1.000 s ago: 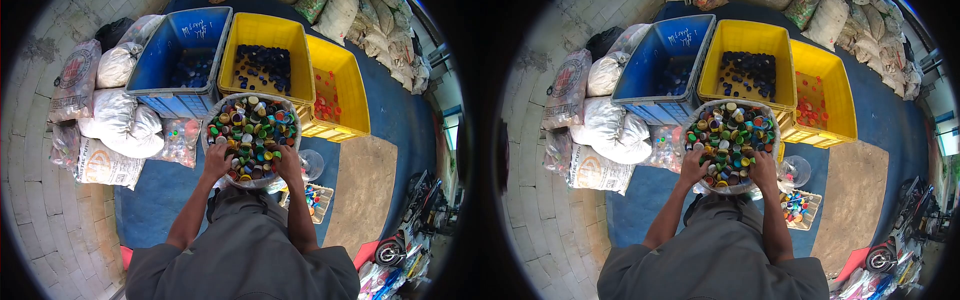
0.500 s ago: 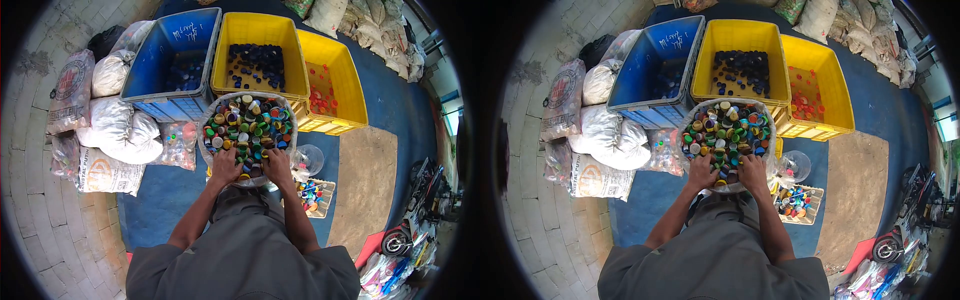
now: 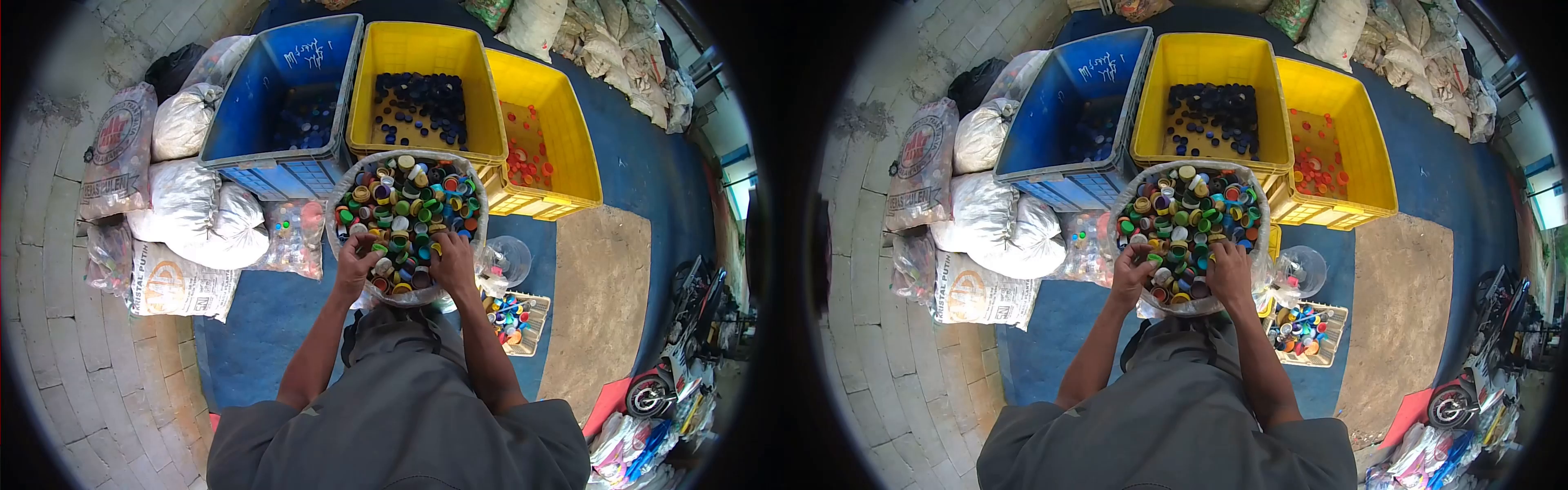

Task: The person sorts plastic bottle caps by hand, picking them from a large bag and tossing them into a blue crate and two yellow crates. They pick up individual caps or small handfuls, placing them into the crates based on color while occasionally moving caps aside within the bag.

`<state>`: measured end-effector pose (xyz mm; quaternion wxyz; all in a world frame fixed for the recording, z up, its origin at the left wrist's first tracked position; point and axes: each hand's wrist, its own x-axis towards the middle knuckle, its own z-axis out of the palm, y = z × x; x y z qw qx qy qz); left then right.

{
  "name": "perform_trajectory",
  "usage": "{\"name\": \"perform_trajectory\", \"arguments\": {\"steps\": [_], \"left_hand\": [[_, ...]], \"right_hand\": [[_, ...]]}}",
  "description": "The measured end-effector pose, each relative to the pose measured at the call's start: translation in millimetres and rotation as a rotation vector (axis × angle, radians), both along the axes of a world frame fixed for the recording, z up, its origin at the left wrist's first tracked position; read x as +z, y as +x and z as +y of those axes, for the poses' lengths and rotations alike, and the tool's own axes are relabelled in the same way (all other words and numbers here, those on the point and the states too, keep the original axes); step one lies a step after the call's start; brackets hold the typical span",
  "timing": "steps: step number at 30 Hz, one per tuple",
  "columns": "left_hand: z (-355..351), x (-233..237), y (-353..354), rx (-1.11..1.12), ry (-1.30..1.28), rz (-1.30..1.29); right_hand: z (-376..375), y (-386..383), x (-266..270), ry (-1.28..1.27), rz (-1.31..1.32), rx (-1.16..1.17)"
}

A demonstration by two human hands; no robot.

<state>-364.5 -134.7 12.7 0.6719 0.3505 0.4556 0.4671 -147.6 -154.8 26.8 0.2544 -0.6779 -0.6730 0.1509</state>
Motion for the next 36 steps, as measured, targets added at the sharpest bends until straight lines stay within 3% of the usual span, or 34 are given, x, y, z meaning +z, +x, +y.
{"name": "perform_trajectory", "arguments": {"steps": [3, 6, 9, 12, 14, 18, 22, 25, 28, 31, 34, 36], "left_hand": [[3.2, 10.7, -11.5, 0.047, -0.249, -0.474], [5.6, 9.1, -15.8, 0.021, -0.333, -0.589], [8.4, 7.4, -1.8, -0.067, -0.153, 0.166], [3.4, 14.8, 13.4, -0.159, 0.303, 0.760], [1.3, 13.3, 19.5, -0.222, 0.329, 0.895], [-0.8, 25.3, 32.3, -0.325, 0.238, 1.095], [-0.8, 17.7, 39.6, -0.376, 0.194, 1.099], [1.8, 8.6, 39.4, -0.389, 0.216, 1.040], [0.8, 2.2, 38.4, -0.216, 0.275, 0.868], [1.6, 12.8, 32.9, -0.184, 0.088, 0.538], [5.8, 11.2, 23.0, -0.093, -0.301, -0.192], [6.2, 15.0, 8.2, -0.063, -0.445, -0.516]], "right_hand": [[11.0, -4.4, -5.0, 0.056, -0.041, 0.005], [18.6, -11.3, -6.5, 0.061, -0.085, 0.020], [22.2, -13.7, -13.3, 0.058, -0.111, 0.012], [23.7, -13.2, -18.9, 0.090, -0.086, -0.008], [21.6, -8.3, -18.2, 0.171, 0.008, -0.029], [12.0, 6.6, -8.0, 0.102, 0.392, -0.175], [-1.2, 17.5, 1.8, -0.155, 0.848, -0.413], [-6.8, 19.5, 5.7, -0.113, 1.160, -0.389], [-11.0, 23.7, 16.6, -0.210, 1.540, -0.364], [-6.9, 27.1, 13.6, -0.251, 1.801, -0.378], [0.0, 27.0, 7.5, -0.247, 1.939, -0.346], [11.8, 25.6, 6.3, -0.344, 1.605, -0.354]]}}
